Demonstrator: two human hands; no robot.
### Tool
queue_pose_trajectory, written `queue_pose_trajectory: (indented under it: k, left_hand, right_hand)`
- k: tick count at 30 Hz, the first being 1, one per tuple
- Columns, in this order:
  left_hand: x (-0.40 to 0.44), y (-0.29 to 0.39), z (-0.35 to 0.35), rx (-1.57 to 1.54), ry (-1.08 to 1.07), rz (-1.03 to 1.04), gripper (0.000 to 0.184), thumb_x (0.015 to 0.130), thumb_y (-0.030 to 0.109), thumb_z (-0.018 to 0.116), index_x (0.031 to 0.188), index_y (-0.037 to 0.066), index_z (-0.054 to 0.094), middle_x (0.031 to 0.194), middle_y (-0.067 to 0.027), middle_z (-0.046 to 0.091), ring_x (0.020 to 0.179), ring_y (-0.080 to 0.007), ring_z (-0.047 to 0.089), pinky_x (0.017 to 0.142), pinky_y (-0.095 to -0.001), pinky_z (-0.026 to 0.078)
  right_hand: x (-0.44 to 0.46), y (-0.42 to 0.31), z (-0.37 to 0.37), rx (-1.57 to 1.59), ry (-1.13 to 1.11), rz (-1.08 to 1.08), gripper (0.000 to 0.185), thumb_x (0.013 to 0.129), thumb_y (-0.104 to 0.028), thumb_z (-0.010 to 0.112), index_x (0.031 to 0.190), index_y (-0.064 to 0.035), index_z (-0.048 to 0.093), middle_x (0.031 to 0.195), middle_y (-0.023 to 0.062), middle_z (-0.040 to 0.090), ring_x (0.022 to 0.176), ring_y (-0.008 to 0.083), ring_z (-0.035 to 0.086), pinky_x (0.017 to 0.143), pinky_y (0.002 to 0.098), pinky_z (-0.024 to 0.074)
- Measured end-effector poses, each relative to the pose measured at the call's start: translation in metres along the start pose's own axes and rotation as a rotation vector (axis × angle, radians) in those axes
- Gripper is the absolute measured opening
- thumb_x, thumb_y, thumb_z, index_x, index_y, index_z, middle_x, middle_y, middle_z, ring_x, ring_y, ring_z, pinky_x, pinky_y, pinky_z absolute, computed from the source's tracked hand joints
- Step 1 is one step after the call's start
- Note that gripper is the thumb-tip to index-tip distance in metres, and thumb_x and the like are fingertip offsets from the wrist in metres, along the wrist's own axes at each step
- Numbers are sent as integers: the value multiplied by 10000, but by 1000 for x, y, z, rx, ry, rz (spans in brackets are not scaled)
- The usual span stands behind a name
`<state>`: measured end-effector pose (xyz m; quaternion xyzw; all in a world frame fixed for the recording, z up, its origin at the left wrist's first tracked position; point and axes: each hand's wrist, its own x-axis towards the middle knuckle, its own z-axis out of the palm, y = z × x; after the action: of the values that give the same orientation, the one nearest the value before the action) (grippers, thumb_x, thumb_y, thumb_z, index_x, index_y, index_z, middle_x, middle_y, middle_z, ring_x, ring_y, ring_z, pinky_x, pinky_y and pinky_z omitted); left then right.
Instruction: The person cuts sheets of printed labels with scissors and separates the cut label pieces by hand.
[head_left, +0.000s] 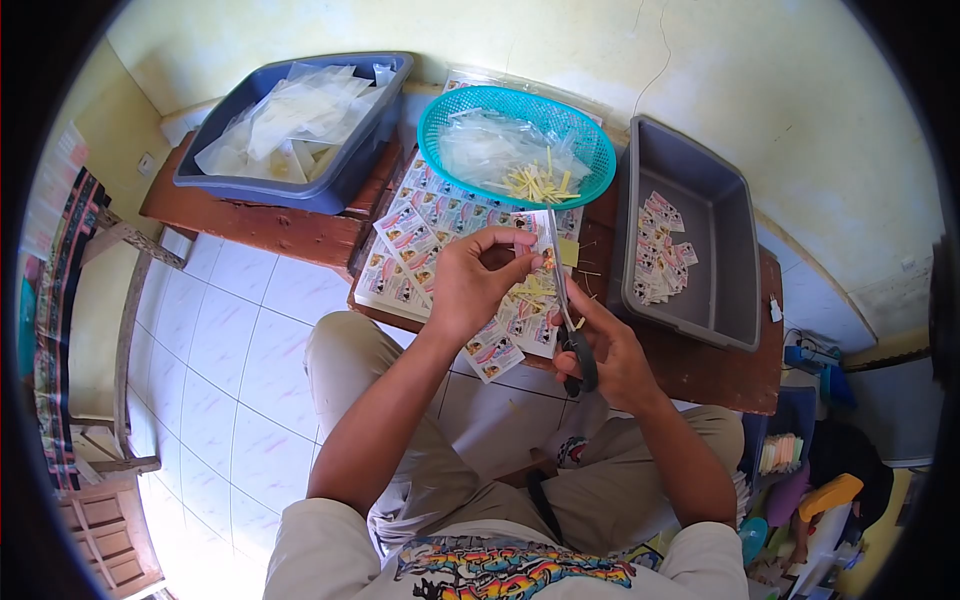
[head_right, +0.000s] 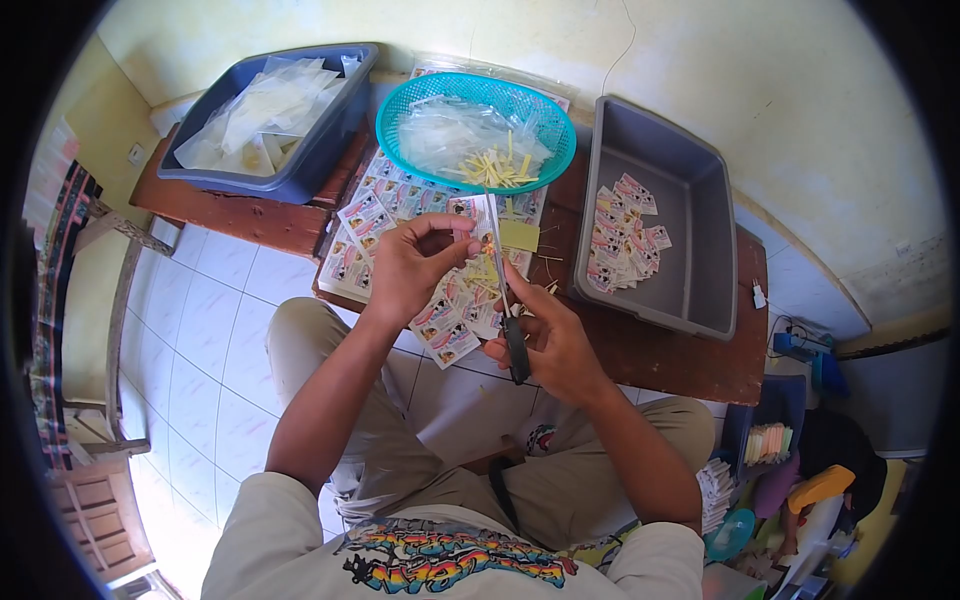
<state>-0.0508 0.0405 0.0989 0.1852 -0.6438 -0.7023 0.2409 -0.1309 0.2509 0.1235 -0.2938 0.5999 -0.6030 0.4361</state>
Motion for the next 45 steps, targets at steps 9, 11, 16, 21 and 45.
queue_pose_trajectory:
  k: [9, 11, 16, 21, 45]
  left_hand:
    - [0, -2, 0, 20, -5, 2, 252, 910, 36, 820, 1147, -8, 744, 945, -64, 778, 830, -84, 693, 746, -249, 570]
    - [0, -3, 0, 14, -8, -1, 253, 911, 35, 819, 1149, -8, 743, 948, -64, 778, 835, -83, 694, 749, -249, 571]
    - [1, -4, 1, 13, -9, -9, 258, 911, 35, 819, 1154, -8, 743, 957, -67, 778, 848, -83, 696, 757, -251, 573]
    - [1, -4, 1, 27, -4, -16, 266, 910, 38, 822, 1159, -8, 743, 955, -65, 777, 845, -82, 695, 756, -249, 573]
    - [0, -1, 0, 42, 1, -23, 281, 909, 67, 831, 1165, -10, 746, 920, -46, 770, 797, -64, 664, 727, -240, 557]
  right_hand:
    - [0, 5, 1, 27, 9, -8, 922, 899, -89, 814, 1670, -132, 309, 1268, 76, 536, 870, 119, 631, 731, 279, 575]
    - [0, 4, 1, 52, 4, 1, 910, 900, 51, 777, 1665, -154, 328, 1247, 55, 510, 911, 107, 633, 732, 272, 586]
    - [-1, 6, 5, -14, 13, -42, 938, 933, -256, 820, 1679, -103, 272, 1271, 84, 567, 808, 139, 641, 729, 292, 555]
    - [-1, 10, 7, 6, 12, -53, 920, 948, -220, 801, 1682, -103, 258, 1260, 78, 555, 811, 144, 643, 728, 291, 557]
    - [-3, 5, 9, -60, 21, -33, 861, 968, -70, 738, 1680, -96, 253, 1258, 55, 519, 794, 107, 602, 663, 260, 555]
